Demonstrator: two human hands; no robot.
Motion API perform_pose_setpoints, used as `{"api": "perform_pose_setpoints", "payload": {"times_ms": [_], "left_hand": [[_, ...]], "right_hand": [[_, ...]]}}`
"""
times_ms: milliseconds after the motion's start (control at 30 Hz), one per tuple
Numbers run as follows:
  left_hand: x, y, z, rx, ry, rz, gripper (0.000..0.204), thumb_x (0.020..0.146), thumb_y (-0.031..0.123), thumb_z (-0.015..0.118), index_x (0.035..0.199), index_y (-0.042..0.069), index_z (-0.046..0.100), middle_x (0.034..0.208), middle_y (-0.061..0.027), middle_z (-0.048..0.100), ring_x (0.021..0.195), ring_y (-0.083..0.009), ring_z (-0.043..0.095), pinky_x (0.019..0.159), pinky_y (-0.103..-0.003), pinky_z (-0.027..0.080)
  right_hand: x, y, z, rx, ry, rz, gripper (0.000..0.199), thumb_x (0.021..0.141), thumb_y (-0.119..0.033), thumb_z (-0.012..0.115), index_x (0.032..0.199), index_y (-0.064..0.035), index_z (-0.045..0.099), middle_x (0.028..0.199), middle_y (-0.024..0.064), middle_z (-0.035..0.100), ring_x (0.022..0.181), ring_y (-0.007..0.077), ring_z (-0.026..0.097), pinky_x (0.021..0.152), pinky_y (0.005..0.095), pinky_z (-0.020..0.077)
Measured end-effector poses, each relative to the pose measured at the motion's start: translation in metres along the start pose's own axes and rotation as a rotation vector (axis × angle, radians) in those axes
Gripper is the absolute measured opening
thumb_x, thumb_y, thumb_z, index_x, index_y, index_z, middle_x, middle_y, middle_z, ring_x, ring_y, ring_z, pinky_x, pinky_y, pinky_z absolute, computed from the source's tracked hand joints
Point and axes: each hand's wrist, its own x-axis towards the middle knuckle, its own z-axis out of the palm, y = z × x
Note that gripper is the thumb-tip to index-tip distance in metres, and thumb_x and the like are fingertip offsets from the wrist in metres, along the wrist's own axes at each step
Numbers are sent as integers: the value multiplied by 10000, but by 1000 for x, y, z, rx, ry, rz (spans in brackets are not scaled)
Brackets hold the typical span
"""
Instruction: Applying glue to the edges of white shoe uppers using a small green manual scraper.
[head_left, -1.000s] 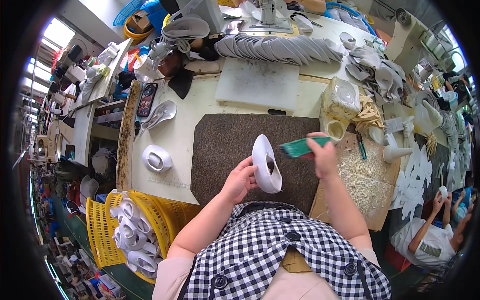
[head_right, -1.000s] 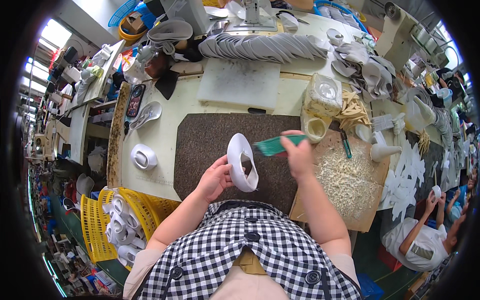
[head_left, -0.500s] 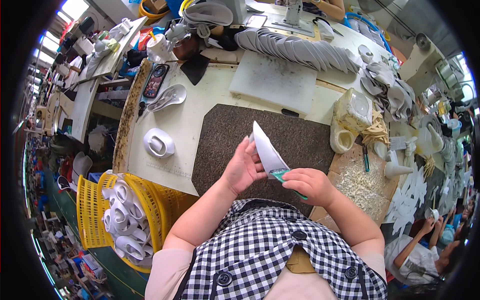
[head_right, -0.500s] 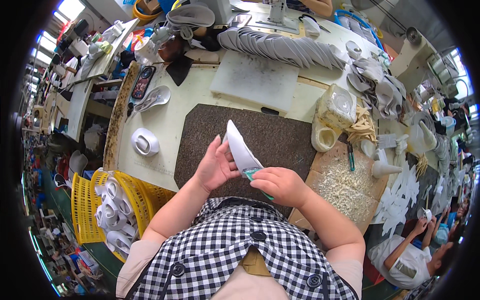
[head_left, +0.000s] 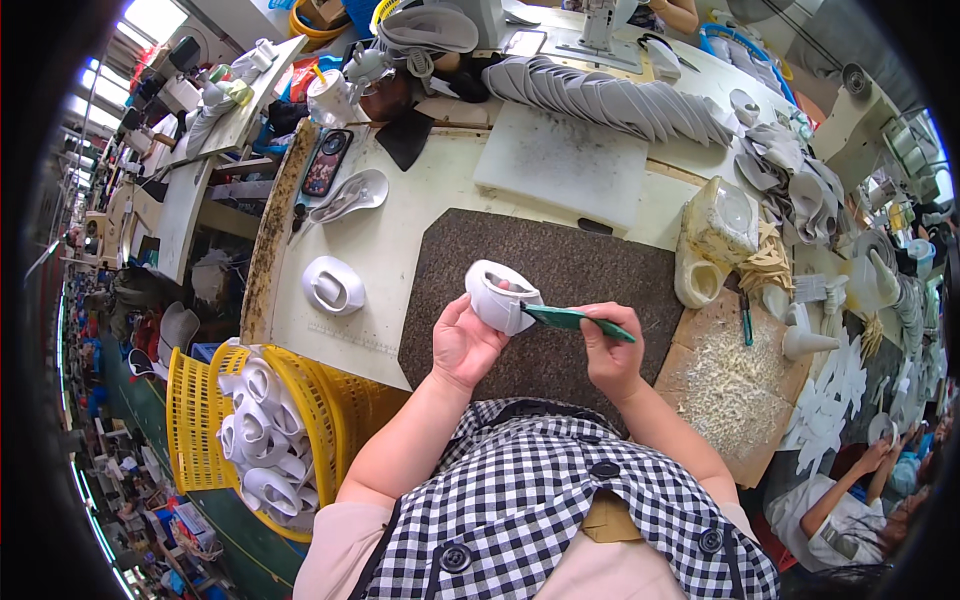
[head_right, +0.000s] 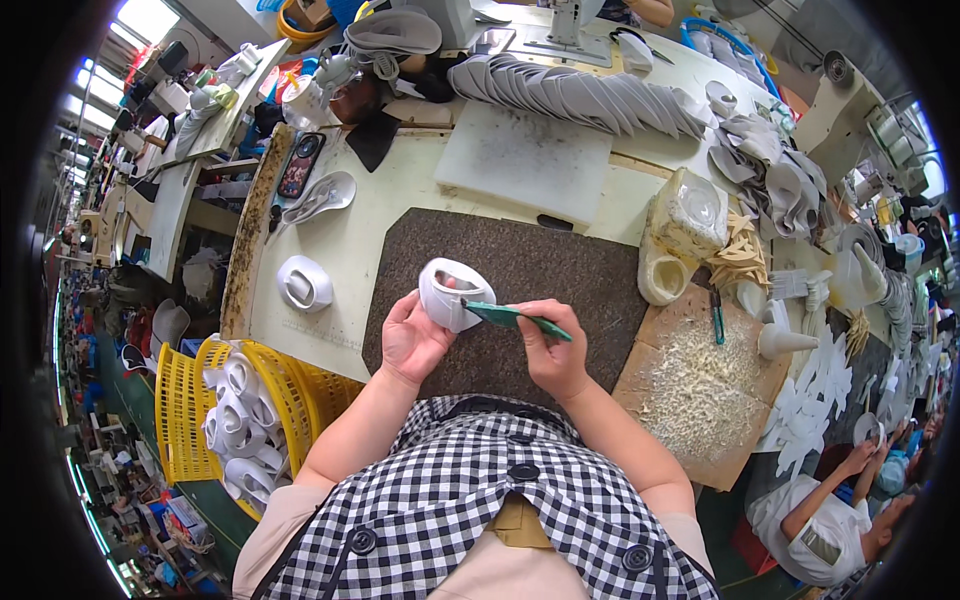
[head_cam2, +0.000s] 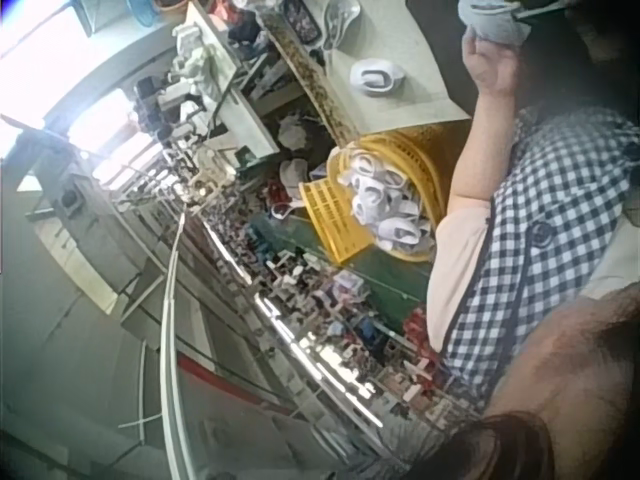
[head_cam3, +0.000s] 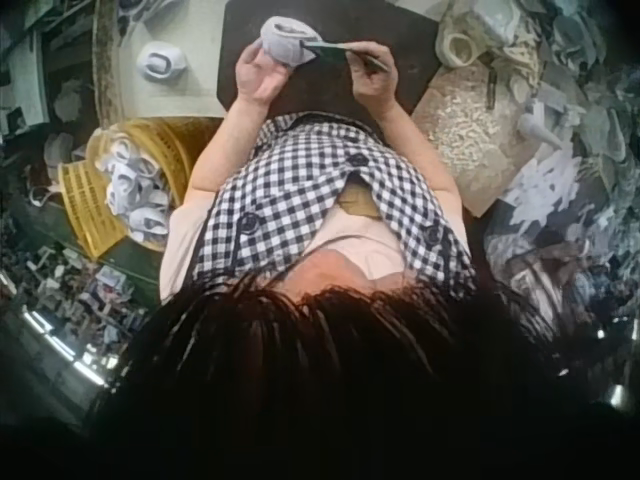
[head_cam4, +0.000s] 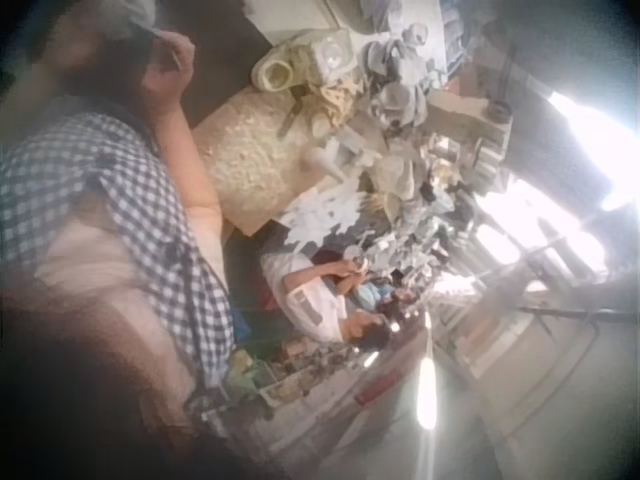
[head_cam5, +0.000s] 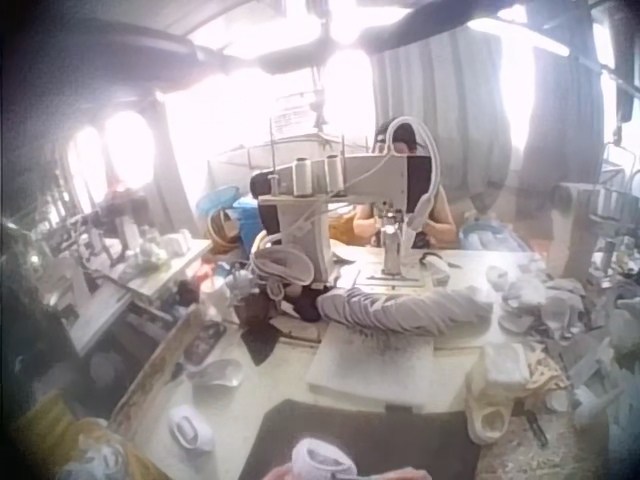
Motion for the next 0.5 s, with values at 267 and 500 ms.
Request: {"api": "perform_pose_setpoints", "payload": {"times_ms": [267,500], "left_hand": [[-13,-9,-27,-154,33,-63,452,848,232,425,1239,6,398,1227,-155,466,1119,-290,469,921,-400,417],[-18,-6,-60,46,65,-106,446,827,276,386,1170,7,481,1162,-151,537,1092,-291,506,877,-381,444]], "right_hand": [[-12,17,14,-111,-98,34,138,843,-28,562,968,-39,504,866,77,585,766,143,566,684,238,444],[-14,35,-2,-313,-28,227,139,832,-89,580,953,-46,525,826,50,574,713,107,544,616,223,432]]}}
